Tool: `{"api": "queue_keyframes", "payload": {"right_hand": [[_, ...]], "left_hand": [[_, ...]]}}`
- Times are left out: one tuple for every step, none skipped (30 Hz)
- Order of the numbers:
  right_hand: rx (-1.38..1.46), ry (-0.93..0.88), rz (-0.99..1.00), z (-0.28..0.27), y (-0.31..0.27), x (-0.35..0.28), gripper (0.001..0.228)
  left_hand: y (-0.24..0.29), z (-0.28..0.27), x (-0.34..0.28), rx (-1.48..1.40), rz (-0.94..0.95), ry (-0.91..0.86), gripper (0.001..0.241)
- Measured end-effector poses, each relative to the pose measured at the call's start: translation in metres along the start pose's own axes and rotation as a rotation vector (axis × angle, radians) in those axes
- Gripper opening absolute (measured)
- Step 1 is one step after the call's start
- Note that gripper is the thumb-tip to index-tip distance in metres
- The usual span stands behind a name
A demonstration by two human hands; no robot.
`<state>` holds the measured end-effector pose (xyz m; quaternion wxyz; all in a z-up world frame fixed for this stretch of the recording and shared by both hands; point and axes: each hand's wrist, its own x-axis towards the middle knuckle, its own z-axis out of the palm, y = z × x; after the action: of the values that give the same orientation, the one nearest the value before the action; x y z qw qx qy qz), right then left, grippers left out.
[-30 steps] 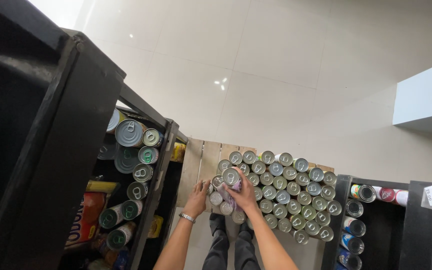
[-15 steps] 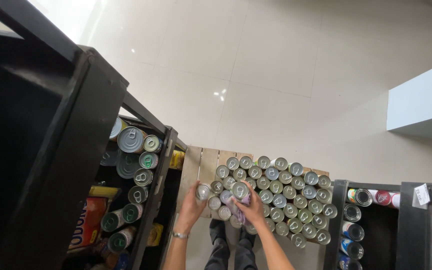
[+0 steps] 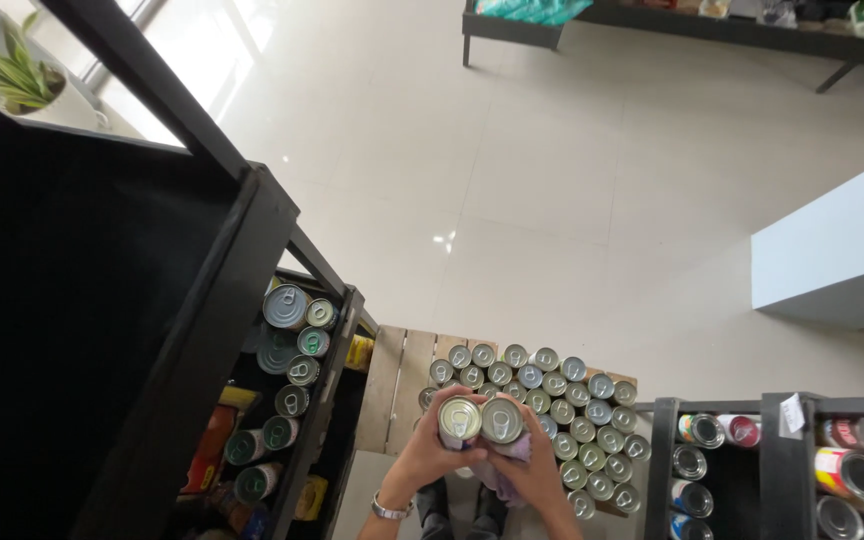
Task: The recorder is wiping canned goods with a cloth and placing them onto grocery store shelves.
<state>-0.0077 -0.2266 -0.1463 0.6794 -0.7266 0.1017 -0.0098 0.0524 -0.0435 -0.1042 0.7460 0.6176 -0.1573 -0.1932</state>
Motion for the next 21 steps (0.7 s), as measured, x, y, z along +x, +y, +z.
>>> {"api": "queue_keyframes", "payload": {"right_hand": [[-0.033,-0.001,-0.013,-0.007,-0.014,-0.002,0.081],[-0.067,-0.004,-0.024,-0.014,-0.028,-0.005,0.078],[-0.07,-0.009,-0.033,-0.02,-0.048,-0.005,0.078],[-0.119,-0.045,-0.06,-0.026,-0.068,-0.005,0.085],[-0.169,-0.08,-0.088,-0.032,-0.087,-0.005,0.092],[-0.171,-0.087,-0.089,-0.035,-0.094,-0.005,0.092],[-0.243,-0.076,-0.155,-0.038,-0.1,-0.005,0.096],[-0.311,-0.066,-0.214,-0.04,-0.105,-0.009,0.1],[-0.31,-0.073,-0.209,-0.041,-0.117,-0.01,0.1],[-0.309,-0.06,-0.227,-0.043,-0.127,-0.014,0.091],[-0.308,-0.046,-0.245,-0.044,-0.137,-0.017,0.083],[-0.311,-0.052,-0.235,-0.045,-0.147,-0.019,0.083],[-0.298,-0.02,-0.323,-0.045,-0.157,-0.022,0.078],[-0.283,0.011,-0.42,-0.045,-0.168,-0.019,0.076],[-0.286,0.004,-0.419,-0.048,-0.165,-0.023,0.076],[-0.28,0.007,-0.371,-0.049,-0.162,-0.026,0.079],[-0.275,0.011,-0.324,-0.051,-0.159,-0.029,0.082],[-0.274,0.004,-0.326,-0.052,-0.166,-0.03,0.082],[-0.266,0.003,-0.332,-0.053,-0.173,-0.031,0.082],[-0.257,0.002,-0.331,-0.053,-0.178,-0.034,0.081],[-0.255,-0.005,-0.328,-0.054,-0.18,-0.033,0.081]], "left_hand": [[0.014,0.009,0.0,0.031,-0.011,0.029,0.08],[0.029,0.02,-0.002,0.06,-0.023,0.062,0.068],[0.036,0.026,-0.004,0.06,-0.014,0.066,0.068],[0.042,0.032,-0.005,0.038,0.037,0.095,0.065],[0.049,0.038,-0.006,0.017,0.089,0.125,0.063],[0.055,0.044,-0.008,0.015,0.091,0.131,0.063],[0.062,0.05,-0.01,0.128,0.123,0.212,0.063],[0.067,0.057,-0.016,0.242,0.146,0.293,0.063],[0.073,0.061,-0.016,0.242,0.14,0.3,0.063],[0.076,0.067,-0.019,0.326,0.176,0.37,0.064],[0.079,0.072,-0.022,0.41,0.211,0.439,0.065],[0.083,0.076,-0.025,0.405,0.201,0.444,0.065],[0.087,0.081,-0.029,0.342,0.177,0.478,0.064],[0.091,0.083,-0.029,0.279,0.161,0.514,0.063],[0.104,0.09,-0.029,0.276,0.16,0.52,0.063],[0.117,0.097,-0.03,0.282,0.178,0.515,0.062],[0.13,0.103,-0.03,0.288,0.196,0.509,0.06],[0.135,0.106,-0.032,0.289,0.197,0.516,0.06],[0.14,0.108,-0.033,0.294,0.221,0.521,0.06],[0.145,0.11,-0.036,0.299,0.238,0.526,0.06],[0.141,0.107,-0.038,0.301,0.234,0.532,0.06]]}}
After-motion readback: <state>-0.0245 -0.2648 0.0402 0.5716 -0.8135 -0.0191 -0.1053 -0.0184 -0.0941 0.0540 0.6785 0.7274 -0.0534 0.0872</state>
